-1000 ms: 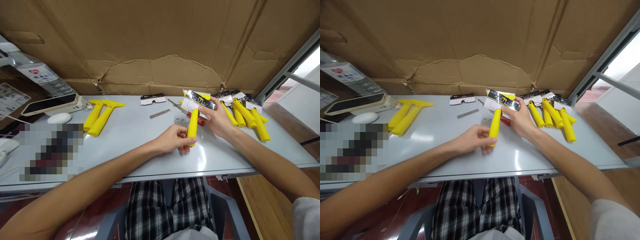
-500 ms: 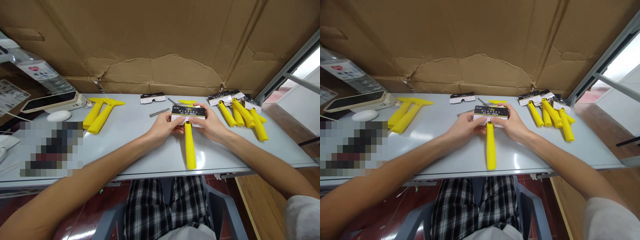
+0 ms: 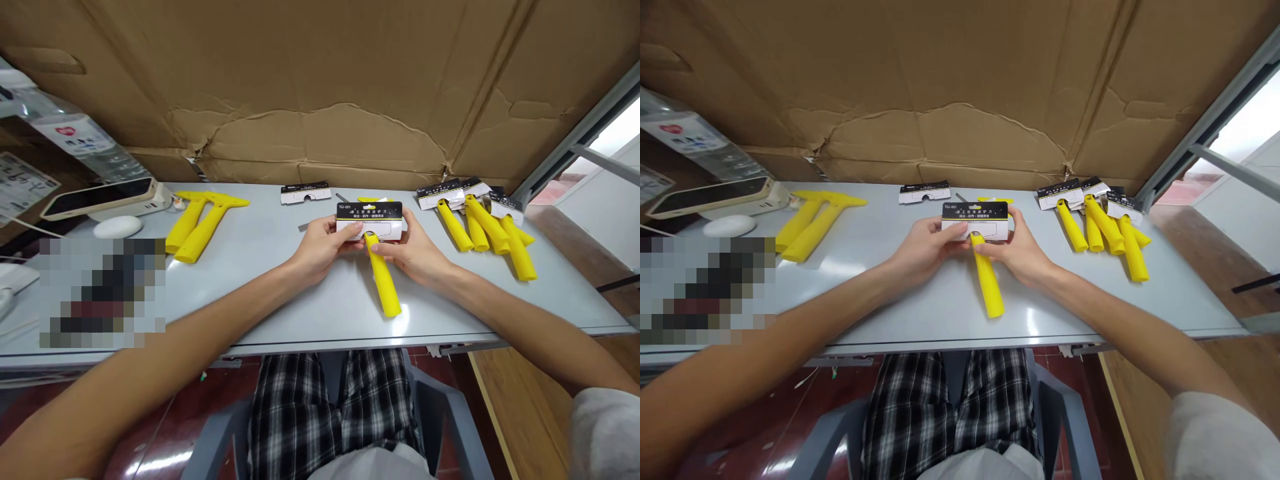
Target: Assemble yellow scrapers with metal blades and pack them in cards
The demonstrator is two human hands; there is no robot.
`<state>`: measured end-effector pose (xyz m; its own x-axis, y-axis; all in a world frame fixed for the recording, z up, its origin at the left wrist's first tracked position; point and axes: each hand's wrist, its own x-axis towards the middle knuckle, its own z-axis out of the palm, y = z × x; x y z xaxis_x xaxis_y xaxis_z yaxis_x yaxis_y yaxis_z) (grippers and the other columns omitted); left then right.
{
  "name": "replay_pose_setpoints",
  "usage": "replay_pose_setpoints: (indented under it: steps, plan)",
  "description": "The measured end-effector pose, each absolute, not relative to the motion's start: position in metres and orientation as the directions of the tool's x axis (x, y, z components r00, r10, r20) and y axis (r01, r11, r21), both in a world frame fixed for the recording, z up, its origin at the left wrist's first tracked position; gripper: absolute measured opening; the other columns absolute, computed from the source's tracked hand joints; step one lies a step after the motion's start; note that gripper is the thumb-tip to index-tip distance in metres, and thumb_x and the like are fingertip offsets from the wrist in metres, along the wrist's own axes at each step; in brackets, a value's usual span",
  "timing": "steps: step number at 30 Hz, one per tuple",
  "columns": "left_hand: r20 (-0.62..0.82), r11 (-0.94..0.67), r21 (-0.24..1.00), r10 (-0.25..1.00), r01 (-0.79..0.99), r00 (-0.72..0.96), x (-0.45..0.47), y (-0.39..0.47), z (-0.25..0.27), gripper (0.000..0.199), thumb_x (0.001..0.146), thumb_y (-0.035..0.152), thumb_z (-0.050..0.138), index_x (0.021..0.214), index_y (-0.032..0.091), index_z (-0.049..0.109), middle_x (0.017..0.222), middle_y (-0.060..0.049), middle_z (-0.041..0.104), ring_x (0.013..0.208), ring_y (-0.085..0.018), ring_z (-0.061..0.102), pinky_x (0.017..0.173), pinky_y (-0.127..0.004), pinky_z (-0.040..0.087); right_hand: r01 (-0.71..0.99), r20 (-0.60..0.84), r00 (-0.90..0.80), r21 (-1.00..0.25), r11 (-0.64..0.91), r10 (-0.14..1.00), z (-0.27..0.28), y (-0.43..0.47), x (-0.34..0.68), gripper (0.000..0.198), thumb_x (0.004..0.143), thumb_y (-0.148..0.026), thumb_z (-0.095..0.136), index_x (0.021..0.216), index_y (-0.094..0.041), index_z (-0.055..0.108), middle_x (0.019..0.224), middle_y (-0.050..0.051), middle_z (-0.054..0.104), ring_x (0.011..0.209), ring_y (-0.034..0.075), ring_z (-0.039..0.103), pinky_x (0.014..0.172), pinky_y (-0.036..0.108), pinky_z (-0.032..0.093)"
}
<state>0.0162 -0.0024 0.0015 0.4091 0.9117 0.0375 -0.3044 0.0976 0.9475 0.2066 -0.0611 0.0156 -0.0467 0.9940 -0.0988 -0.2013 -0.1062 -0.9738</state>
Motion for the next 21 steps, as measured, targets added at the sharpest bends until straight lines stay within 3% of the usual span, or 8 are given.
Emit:
replay_pose_setpoints:
  steps: [3,7,10,12,14,16,18,21]
  plan:
    - [0.014,0.115,0.944,0.922,-0.31,0.386,0.017,-0.003,0.007,0.041,0.073,0.04,0.101,0.097,0.012,0.084,0.108,-0.013,0.084,0.086,-0.018,0.073,0.084,-0.034,0.064,-0.182,-0.071,-0.067,-0.98,-0.083,0.995,0.014,-0.059,0.208,0.125,0.056,-0.026,0.101,0.159,-0.037,0.032,0.122,0.003,0.074,0.104,0.017,0.074,0.094,0.036,0.067]
    - [-0.024,0.117,0.946,0.956,-0.303,0.294,0.015,-0.002,0.012,0.027,0.078,0.032,0.095,0.095,0.015,0.082,0.114,-0.011,0.083,0.101,-0.021,0.075,0.083,-0.032,0.063,-0.131,-0.053,-0.081,-0.989,-0.063,0.995,0.009,-0.058,0.212,0.14,0.064,-0.029,0.098,0.173,-0.041,0.01,0.108,0.0,0.074,0.096,0.014,0.073,0.1,0.038,0.066]
    - [-0.041,0.113,0.962,0.96,-0.249,0.277,0.012,0.004,0.013,0.024,0.08,0.03,0.091,0.097,0.017,0.079,0.121,-0.01,0.082,0.107,-0.022,0.075,0.083,-0.032,0.062,-0.072,-0.024,-0.103,-0.997,-0.032,0.994,0.008,-0.059,0.215,0.14,0.069,-0.031,0.095,0.176,-0.042,0.004,0.117,0.002,0.073,0.088,0.011,0.072,0.099,0.039,0.067]
    - [-0.055,0.124,0.97,0.95,-0.21,0.306,0.008,0.011,0.012,0.032,0.077,0.027,0.092,0.102,0.018,0.075,0.118,-0.01,0.082,0.101,-0.022,0.076,0.082,-0.033,0.061,0.007,0.006,-0.112,-1.0,0.007,0.994,0.009,-0.061,0.216,0.136,0.072,-0.03,0.092,0.176,-0.043,0.005,0.124,0.003,0.071,0.08,0.008,0.069,0.095,0.038,0.067]
    - [-0.089,0.149,0.977,0.937,-0.156,0.338,0.003,0.019,0.013,0.048,0.069,0.018,0.094,0.111,0.02,0.07,0.107,-0.007,0.082,0.087,-0.02,0.076,0.077,-0.033,0.059,0.11,0.044,-0.125,-0.992,0.058,0.991,0.012,-0.062,0.217,0.124,0.075,-0.029,0.089,0.176,-0.042,0.018,0.128,0.005,0.069,0.074,0.006,0.066,0.091,0.035,0.067]
    - [-0.091,0.127,0.99,0.913,-0.065,0.399,-0.003,0.027,0.015,0.06,0.066,0.013,0.092,0.121,0.022,0.068,0.1,-0.005,0.081,0.078,-0.019,0.074,0.072,-0.032,0.057,0.195,0.059,-0.176,-0.976,0.093,0.983,0.013,-0.063,0.218,0.099,0.077,-0.03,0.087,0.166,-0.033,0.045,0.131,0.007,0.068,0.078,0.006,0.066,0.088,0.033,0.066]
    - [-0.048,0.034,0.999,0.87,0.037,0.49,-0.009,0.033,0.019,0.065,0.064,0.009,0.088,0.126,0.021,0.071,0.104,-0.005,0.082,0.082,-0.019,0.075,0.074,-0.032,0.056,0.242,0.037,-0.246,-0.965,0.098,0.969,0.013,-0.063,0.217,0.075,0.077,-0.031,0.086,0.149,-0.024,0.064,0.13,0.009,0.07,0.086,0.009,0.068,0.088,0.032,0.065]
    - [0.02,-0.119,0.986,0.776,0.114,0.631,-0.015,0.038,0.024,0.046,0.075,0.023,0.089,0.121,0.019,0.081,0.111,-0.009,0.082,0.09,-0.02,0.074,0.079,-0.032,0.055,0.262,0.003,-0.31,-0.961,0.088,0.951,0.012,-0.063,0.216,0.066,0.078,-0.031,0.084,0.142,-0.02,0.072,0.128,0.01,0.073,0.09,0.011,0.068,0.087,0.032,0.064]
